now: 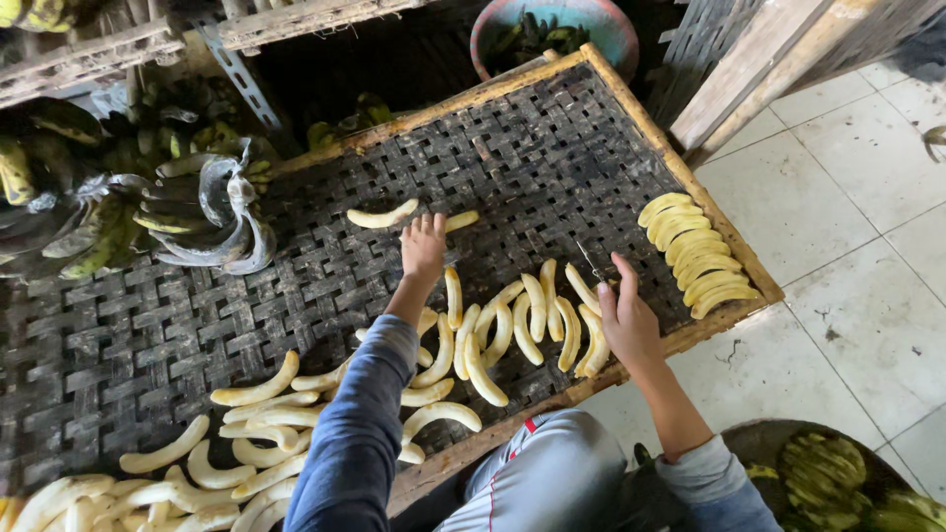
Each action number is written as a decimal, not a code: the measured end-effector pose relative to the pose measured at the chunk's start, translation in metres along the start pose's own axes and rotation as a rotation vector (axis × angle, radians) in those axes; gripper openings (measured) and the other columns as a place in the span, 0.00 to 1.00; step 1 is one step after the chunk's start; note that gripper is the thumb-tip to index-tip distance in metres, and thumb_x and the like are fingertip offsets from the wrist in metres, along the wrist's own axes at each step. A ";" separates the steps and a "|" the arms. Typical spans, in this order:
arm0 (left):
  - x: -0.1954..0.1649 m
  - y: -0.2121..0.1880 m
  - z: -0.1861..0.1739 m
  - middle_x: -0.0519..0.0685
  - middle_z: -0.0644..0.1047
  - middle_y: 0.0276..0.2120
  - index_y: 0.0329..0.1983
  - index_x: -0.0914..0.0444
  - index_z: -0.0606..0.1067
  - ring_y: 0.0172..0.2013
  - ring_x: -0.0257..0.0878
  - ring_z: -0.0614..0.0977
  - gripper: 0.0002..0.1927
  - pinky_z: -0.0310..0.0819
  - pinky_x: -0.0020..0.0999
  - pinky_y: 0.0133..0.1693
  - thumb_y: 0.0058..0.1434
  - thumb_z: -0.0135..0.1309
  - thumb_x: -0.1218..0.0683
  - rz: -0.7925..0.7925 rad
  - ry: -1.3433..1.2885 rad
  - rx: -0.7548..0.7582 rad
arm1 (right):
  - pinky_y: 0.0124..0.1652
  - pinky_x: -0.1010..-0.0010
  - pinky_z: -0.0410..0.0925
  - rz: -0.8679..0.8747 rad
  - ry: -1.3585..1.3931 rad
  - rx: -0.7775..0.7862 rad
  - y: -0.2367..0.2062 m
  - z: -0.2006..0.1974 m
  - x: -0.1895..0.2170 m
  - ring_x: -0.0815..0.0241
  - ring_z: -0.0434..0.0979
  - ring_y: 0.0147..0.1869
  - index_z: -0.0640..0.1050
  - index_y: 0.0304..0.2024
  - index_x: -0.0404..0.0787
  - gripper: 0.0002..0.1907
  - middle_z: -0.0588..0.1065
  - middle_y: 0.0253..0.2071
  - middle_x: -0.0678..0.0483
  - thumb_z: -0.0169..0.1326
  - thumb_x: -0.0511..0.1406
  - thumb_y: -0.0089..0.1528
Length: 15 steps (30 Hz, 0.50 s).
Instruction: The person sits on the floor in front of a woven bamboo tray covered with peeled bananas. They pick up bananas one at a time, use a small knife to trim the tips, and place the trimmed bananas into a pile at the edge of the tray.
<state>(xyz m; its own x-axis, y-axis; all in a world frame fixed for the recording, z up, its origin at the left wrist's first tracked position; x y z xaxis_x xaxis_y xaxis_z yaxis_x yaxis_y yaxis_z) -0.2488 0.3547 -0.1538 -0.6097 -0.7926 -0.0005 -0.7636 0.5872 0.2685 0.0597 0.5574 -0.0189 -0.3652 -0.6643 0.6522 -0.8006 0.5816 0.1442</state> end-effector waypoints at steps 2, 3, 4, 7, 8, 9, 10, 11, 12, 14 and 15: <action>0.017 -0.004 -0.007 0.52 0.73 0.54 0.59 0.59 0.67 0.57 0.47 0.73 0.33 0.68 0.44 0.56 0.49 0.62 0.52 -0.011 0.199 -0.060 | 0.46 0.45 0.68 0.048 -0.018 0.016 0.001 0.000 -0.002 0.30 0.78 0.49 0.59 0.73 0.52 0.28 0.79 0.46 0.37 0.44 0.44 0.70; 0.025 -0.008 -0.014 0.52 0.74 0.53 0.58 0.60 0.68 0.56 0.48 0.74 0.32 0.69 0.45 0.55 0.50 0.63 0.49 -0.046 0.137 -0.100 | 0.46 0.45 0.68 0.072 -0.024 0.023 0.002 0.001 -0.003 0.31 0.78 0.49 0.59 0.73 0.52 0.28 0.79 0.45 0.37 0.43 0.45 0.70; 0.030 -0.011 -0.021 0.53 0.74 0.52 0.57 0.61 0.69 0.55 0.49 0.75 0.32 0.69 0.46 0.53 0.50 0.63 0.46 -0.081 0.074 -0.144 | 0.46 0.45 0.69 0.094 -0.032 0.025 0.002 0.001 -0.004 0.31 0.78 0.49 0.59 0.73 0.53 0.29 0.79 0.44 0.37 0.43 0.45 0.70; 0.006 -0.010 -0.041 0.51 0.76 0.50 0.53 0.58 0.73 0.54 0.47 0.76 0.23 0.74 0.45 0.53 0.61 0.60 0.43 -0.137 -0.222 -0.041 | 0.47 0.46 0.69 0.100 0.007 0.024 0.004 0.004 -0.006 0.32 0.79 0.49 0.58 0.73 0.52 0.28 0.79 0.46 0.37 0.42 0.45 0.71; -0.014 -0.008 -0.046 0.49 0.76 0.50 0.51 0.56 0.75 0.54 0.46 0.77 0.18 0.76 0.45 0.53 0.66 0.59 0.42 -0.148 -0.337 0.036 | 0.46 0.46 0.69 0.085 0.015 0.003 0.006 0.005 -0.006 0.32 0.79 0.49 0.58 0.72 0.52 0.28 0.79 0.47 0.37 0.42 0.45 0.70; -0.041 -0.006 -0.049 0.49 0.78 0.51 0.50 0.56 0.77 0.52 0.45 0.80 0.21 0.78 0.44 0.50 0.69 0.54 0.37 -0.204 -0.437 0.223 | 0.46 0.46 0.69 0.071 0.022 -0.018 0.008 0.007 -0.006 0.32 0.79 0.49 0.58 0.72 0.51 0.28 0.79 0.48 0.38 0.42 0.45 0.70; -0.073 -0.004 -0.049 0.49 0.79 0.51 0.49 0.56 0.79 0.50 0.43 0.82 0.25 0.81 0.42 0.48 0.72 0.48 0.32 -0.255 -0.536 0.411 | 0.46 0.46 0.69 0.055 0.028 -0.039 0.010 0.007 -0.007 0.32 0.79 0.49 0.58 0.72 0.51 0.28 0.79 0.48 0.38 0.43 0.45 0.70; -0.102 -0.002 -0.048 0.54 0.83 0.47 0.52 0.55 0.79 0.47 0.48 0.87 0.30 0.83 0.44 0.41 0.74 0.37 0.30 -0.257 -0.576 0.671 | 0.46 0.46 0.69 0.056 0.023 -0.049 0.012 0.007 -0.008 0.31 0.78 0.50 0.58 0.72 0.51 0.28 0.78 0.49 0.37 0.43 0.45 0.71; -0.131 0.002 -0.049 0.58 0.76 0.53 0.53 0.59 0.77 0.54 0.54 0.77 0.33 0.80 0.48 0.43 0.72 0.39 0.28 -0.177 -0.499 0.619 | 0.47 0.45 0.69 0.058 0.018 -0.058 0.015 0.008 -0.009 0.30 0.78 0.50 0.58 0.72 0.51 0.28 0.78 0.49 0.36 0.43 0.45 0.71; -0.169 0.002 -0.045 0.59 0.70 0.59 0.55 0.64 0.75 0.63 0.57 0.66 0.37 0.74 0.51 0.49 0.67 0.46 0.27 -0.052 -0.373 0.584 | 0.47 0.45 0.68 0.036 0.022 -0.089 0.017 0.007 -0.013 0.28 0.77 0.51 0.58 0.72 0.50 0.27 0.77 0.52 0.35 0.43 0.45 0.71; -0.182 -0.001 -0.041 0.59 0.70 0.59 0.55 0.64 0.75 0.64 0.56 0.66 0.38 0.70 0.50 0.53 0.62 0.51 0.28 -0.012 -0.325 0.597 | 0.47 0.44 0.68 0.010 0.032 -0.112 0.018 0.006 -0.015 0.28 0.76 0.52 0.58 0.72 0.49 0.27 0.76 0.54 0.34 0.42 0.45 0.72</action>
<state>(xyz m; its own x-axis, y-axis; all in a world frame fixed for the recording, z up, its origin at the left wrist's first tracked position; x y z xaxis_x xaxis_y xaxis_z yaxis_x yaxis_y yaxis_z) -0.1286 0.4919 -0.1143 -0.5620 -0.7649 -0.3148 -0.7001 0.6426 -0.3115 0.0481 0.5753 -0.0307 -0.3556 -0.6440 0.6774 -0.7384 0.6379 0.2187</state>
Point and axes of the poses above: each hand's wrist, its own y-axis towards the middle knuckle, its own z-axis out of the palm, x = y × z, the point moved 1 cm from there along y, towards the middle knuckle
